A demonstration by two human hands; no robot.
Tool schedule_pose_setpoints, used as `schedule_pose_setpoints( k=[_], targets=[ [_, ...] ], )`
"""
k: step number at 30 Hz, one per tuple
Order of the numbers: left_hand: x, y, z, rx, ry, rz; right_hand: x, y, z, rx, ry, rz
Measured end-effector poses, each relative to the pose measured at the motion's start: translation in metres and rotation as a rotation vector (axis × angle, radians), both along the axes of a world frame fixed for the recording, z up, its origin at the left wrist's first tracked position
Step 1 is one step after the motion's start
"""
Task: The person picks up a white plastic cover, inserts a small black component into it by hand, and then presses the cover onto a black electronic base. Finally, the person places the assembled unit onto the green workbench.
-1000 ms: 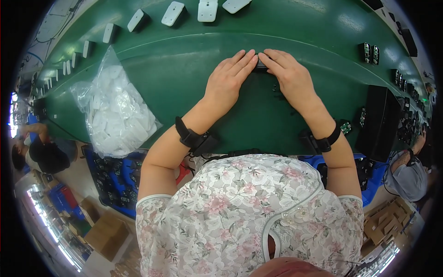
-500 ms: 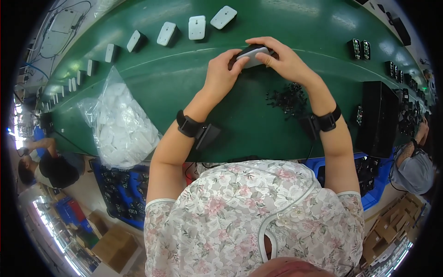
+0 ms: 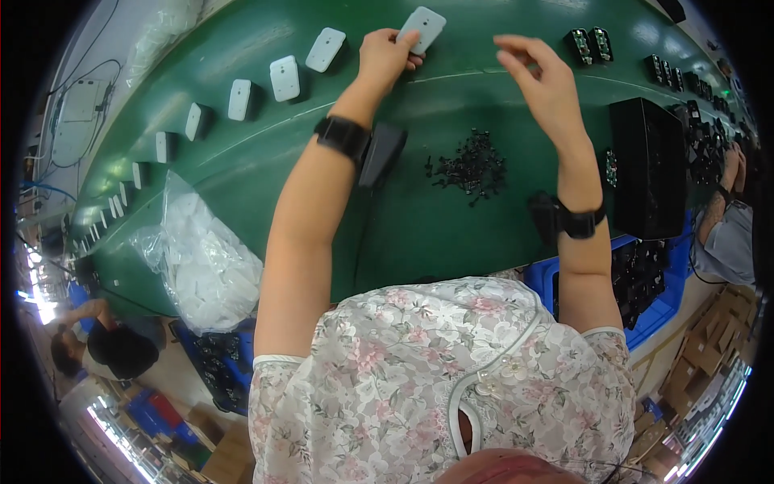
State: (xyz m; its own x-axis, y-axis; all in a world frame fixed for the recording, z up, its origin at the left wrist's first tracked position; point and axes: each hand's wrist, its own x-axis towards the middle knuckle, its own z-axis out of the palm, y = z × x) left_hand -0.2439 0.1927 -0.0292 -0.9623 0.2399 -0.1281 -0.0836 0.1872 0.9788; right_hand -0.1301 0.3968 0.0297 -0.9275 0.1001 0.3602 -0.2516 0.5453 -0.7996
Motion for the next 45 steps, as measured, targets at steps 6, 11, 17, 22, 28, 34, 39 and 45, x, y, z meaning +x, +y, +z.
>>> schedule_pose_setpoints(
  k=[6, 11, 17, 22, 28, 34, 39, 45],
  targets=[
    [-0.026, 0.003, 0.001, -0.123, -0.073, -0.003, 0.076, -0.019, -0.008, 0.526, -0.186, 0.234],
    [-0.032, -0.005, 0.005, -0.423, -0.089, -0.066, 0.094, -0.047, -0.023, 0.530, -0.230, 0.277],
    [0.009, -0.027, 0.004, -0.710, 0.583, 0.425, 0.089, -0.062, -0.034, 0.521, -0.103, 0.257],
    [0.134, -0.091, 0.043, -0.577, 0.797, 0.290, 0.093, -0.053, -0.038, 0.411, -0.197, 0.228],
    [0.221, -0.217, 0.039, -0.700, 0.633, 0.856, 0.082, -0.044, -0.036, 0.526, -0.063, 0.220],
    [0.261, -0.374, 0.015, -1.065, 0.561, 1.088, 0.073, -0.036, -0.044, 0.230, -0.359, 0.164],
    [0.241, -0.418, 0.004, -1.322, 0.402, 0.919, 0.075, -0.043, -0.039, 0.104, -0.331, 0.170],
    [0.223, -0.438, -0.005, -1.525, 0.234, 0.641, 0.079, -0.046, -0.034, 0.044, -0.310, 0.159]
  ],
)
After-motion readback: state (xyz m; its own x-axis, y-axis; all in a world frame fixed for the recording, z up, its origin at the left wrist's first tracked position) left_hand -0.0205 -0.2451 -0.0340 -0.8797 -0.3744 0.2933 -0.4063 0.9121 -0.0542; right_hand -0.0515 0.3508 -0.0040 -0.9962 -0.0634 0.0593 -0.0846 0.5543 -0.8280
